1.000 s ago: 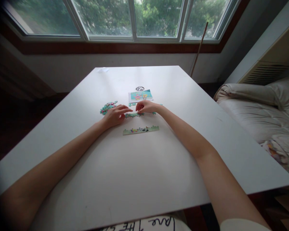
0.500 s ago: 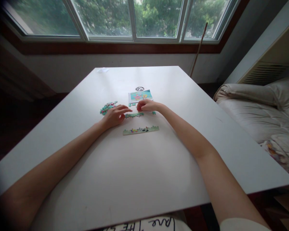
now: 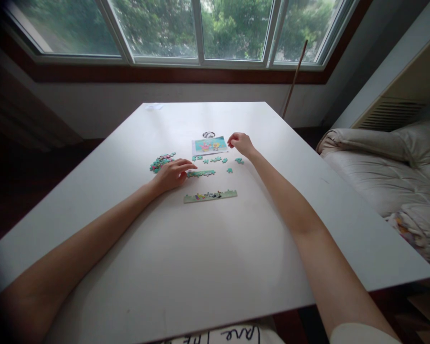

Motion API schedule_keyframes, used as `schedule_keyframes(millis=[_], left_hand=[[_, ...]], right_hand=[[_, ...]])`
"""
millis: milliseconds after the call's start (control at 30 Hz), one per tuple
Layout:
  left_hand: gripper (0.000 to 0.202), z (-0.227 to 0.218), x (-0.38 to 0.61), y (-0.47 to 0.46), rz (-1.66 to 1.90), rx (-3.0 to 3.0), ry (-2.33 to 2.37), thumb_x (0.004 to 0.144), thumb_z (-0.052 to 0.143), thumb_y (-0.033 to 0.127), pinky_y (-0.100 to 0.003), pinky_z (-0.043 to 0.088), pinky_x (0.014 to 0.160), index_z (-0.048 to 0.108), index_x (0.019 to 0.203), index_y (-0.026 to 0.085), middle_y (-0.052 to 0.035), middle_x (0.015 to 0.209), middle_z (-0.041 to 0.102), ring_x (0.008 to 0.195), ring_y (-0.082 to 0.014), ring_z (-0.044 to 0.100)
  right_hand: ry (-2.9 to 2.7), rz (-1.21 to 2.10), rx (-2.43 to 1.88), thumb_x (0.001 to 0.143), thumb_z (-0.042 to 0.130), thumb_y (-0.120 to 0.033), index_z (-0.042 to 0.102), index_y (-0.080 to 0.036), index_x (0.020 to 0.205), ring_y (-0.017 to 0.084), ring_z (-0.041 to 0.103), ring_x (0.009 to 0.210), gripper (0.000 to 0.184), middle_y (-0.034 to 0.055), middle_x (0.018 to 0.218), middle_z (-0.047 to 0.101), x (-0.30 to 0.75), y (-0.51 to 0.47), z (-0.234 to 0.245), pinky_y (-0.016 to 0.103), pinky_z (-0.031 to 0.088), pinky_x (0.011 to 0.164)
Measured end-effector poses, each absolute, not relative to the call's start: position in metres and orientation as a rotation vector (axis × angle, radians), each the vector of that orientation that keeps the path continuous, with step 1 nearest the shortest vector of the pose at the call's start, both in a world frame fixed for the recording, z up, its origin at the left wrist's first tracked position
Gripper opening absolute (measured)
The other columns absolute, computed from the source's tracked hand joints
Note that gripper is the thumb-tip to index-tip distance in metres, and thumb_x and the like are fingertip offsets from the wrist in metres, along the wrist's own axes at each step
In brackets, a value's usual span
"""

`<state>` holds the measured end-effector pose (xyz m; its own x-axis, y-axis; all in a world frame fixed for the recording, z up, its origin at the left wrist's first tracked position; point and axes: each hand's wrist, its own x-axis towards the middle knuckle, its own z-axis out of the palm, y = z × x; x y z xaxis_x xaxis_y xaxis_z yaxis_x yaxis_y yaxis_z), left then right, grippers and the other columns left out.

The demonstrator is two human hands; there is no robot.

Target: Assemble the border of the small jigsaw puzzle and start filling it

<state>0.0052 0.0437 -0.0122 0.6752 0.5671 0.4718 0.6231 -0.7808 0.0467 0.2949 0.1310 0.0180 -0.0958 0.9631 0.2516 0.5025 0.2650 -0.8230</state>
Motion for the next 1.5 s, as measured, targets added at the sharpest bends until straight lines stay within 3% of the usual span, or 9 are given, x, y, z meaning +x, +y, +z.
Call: schedule_keyframes(millis=[200,567,1067,1300,1500], left_hand=[[0.043,-0.009,0.006,0.043,-0.706,-2.775,-1.038,0.072,0.04,0.003,-0.029,0.051,0.08,0.065,0.103,0.021,-0.0046,0.104,0.065,0.094,-0.0178,0.06],[0.041,-0.011,0.002,0.043,-0.739,-2.772,-1.079,0.074,0.041,0.005,-0.03,0.051,0.08,0.065,0.102,0.021,-0.0048,0.104,0.065,0.095,-0.0178,0.06],[0.043,-0.01,0.005,0.043,-0.755,-2.781,-1.085,0.072,0.04,0.003,-0.031,0.051,0.083,0.065,0.103,0.021,-0.0049,0.104,0.065,0.095,-0.0177,0.06],[0.042,-0.01,0.009,0.044,-0.742,-2.774,-1.086,0.072,0.041,0.005,-0.029,0.051,0.081,0.065,0.103,0.02,-0.0051,0.105,0.065,0.093,-0.0174,0.06],[0.041,-0.008,0.011,0.043,-0.738,-2.787,-1.095,0.072,0.04,0.005,-0.03,0.051,0.079,0.065,0.102,0.019,-0.0057,0.104,0.065,0.093,-0.0182,0.06]], right_hand=[[-1.549,0.656,-1.641,0.067,0.046,-0.007,0.065,-0.013,0.071,0.009,0.058,0.057,0.021,0.0014,0.062,0.064,0.317,0.141,-0.009,0.021,0.046,0.061],[-1.72,0.691,-1.699,0.067,0.048,-0.017,0.069,-0.014,0.081,0.011,0.054,0.061,0.025,0.0006,0.065,0.064,0.323,0.144,-0.014,0.021,0.041,0.06],[-1.865,0.482,-1.653,0.071,0.055,-0.015,0.069,-0.014,0.083,0.014,0.059,0.072,0.018,0.0038,0.078,0.068,0.319,0.123,-0.006,0.027,0.045,0.071],[-2.192,0.291,-1.207,0.075,0.056,-0.012,0.07,-0.018,0.085,0.016,0.06,0.088,0.018,0.0043,0.092,0.07,0.292,0.106,0.01,0.029,0.043,0.086],[-2.474,0.307,-1.056,0.076,0.059,-0.013,0.069,-0.018,0.096,0.02,0.059,0.097,0.022,0.0076,0.099,0.069,0.27,0.09,0.013,0.031,0.042,0.087]])
